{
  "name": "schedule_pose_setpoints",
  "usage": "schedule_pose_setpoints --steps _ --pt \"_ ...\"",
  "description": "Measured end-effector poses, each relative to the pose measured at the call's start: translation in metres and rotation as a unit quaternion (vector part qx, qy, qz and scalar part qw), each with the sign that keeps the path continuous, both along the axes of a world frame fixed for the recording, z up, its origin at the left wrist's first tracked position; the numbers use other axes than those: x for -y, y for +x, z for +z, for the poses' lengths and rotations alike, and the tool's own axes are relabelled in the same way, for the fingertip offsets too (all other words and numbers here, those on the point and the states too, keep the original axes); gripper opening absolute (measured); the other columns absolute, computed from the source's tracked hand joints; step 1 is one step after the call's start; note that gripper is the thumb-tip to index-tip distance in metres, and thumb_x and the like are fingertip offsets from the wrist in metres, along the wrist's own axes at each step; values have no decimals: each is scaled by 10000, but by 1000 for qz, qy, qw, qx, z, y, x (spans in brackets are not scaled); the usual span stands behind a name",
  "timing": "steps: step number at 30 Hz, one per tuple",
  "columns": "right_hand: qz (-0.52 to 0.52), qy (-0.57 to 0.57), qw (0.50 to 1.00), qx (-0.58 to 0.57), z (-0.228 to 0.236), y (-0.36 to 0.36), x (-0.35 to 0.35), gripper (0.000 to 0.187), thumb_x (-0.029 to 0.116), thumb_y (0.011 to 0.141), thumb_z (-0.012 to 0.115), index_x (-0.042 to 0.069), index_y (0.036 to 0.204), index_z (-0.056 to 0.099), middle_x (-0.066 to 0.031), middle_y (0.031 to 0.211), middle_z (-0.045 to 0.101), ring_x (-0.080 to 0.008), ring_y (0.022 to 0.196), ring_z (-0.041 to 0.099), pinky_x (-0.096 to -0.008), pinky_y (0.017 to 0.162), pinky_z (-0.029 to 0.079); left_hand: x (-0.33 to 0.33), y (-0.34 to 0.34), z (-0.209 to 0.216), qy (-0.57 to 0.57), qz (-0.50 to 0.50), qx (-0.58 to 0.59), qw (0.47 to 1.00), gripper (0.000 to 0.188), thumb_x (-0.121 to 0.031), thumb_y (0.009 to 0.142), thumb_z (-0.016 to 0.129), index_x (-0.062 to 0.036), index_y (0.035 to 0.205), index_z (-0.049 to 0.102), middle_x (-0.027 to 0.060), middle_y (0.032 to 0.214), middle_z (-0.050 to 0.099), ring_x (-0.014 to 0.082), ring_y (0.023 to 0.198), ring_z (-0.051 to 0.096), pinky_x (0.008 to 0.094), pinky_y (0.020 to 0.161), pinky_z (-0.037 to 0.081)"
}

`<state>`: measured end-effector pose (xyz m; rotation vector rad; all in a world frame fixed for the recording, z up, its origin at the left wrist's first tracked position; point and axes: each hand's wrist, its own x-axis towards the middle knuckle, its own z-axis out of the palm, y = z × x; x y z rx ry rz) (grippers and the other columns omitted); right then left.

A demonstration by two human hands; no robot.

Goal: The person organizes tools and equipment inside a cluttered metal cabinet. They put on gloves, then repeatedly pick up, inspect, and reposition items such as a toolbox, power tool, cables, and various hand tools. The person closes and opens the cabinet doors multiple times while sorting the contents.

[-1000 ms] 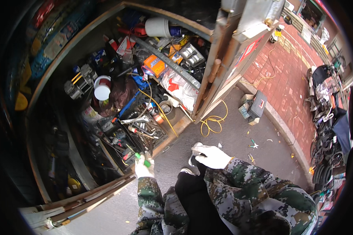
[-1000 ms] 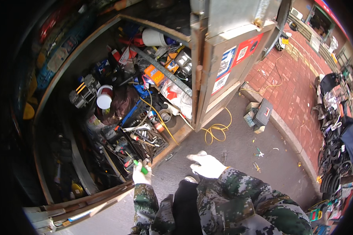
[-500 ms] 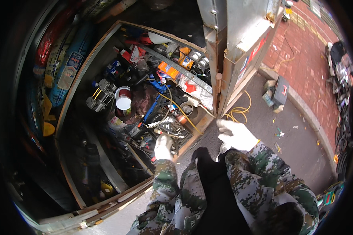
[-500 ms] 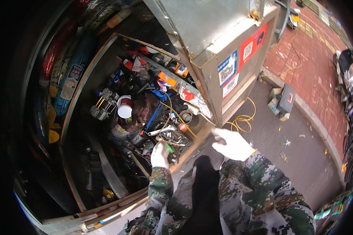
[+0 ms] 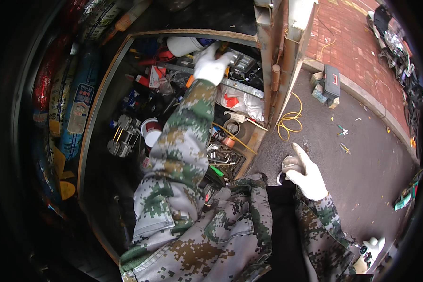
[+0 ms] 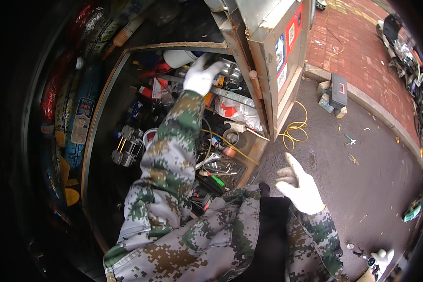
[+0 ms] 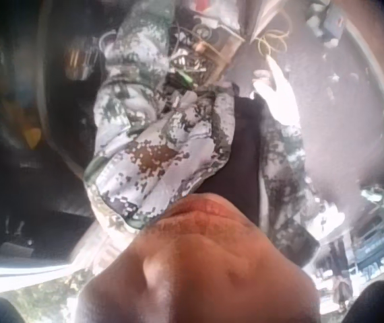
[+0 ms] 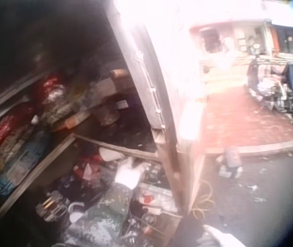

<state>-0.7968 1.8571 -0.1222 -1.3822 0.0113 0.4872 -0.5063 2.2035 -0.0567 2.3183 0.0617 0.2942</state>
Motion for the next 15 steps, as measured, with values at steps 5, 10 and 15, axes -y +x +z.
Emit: schedule_pose_setpoints --steps 5,10,15 --pt "-3 -101 993 59 -13 -35 -7 863 39 981 830 52 1735 411 -190 1353 750 -231 1174 766 -349 1040 613 32 67 17 327 -85 -145 930 1189 -516 833 935 -53 1761 352 204 1839 324 345 1675 374 397 1370 354" --pt "-64 -110 991 42 -18 -63 -10 813 16 993 814 31 1715 441 -166 1319 752 -212 1155 761 -345 1042 611 -7 88 31 272 -179 -101 940 943 -445 814 959 32 1555 624 278 1471 718 401 1362 704 414 1155 547" --pt "-124 -94 988 14 -18 -71 -7 758 -30 1003 767 -42 1690 446 -154 1308 748 -186 1106 754 -328 1017 610 -29 39 64 173 -64 -2 983 708 -354 843 976 13 1406 753 197 1296 817 263 1153 762 361 1041 570"
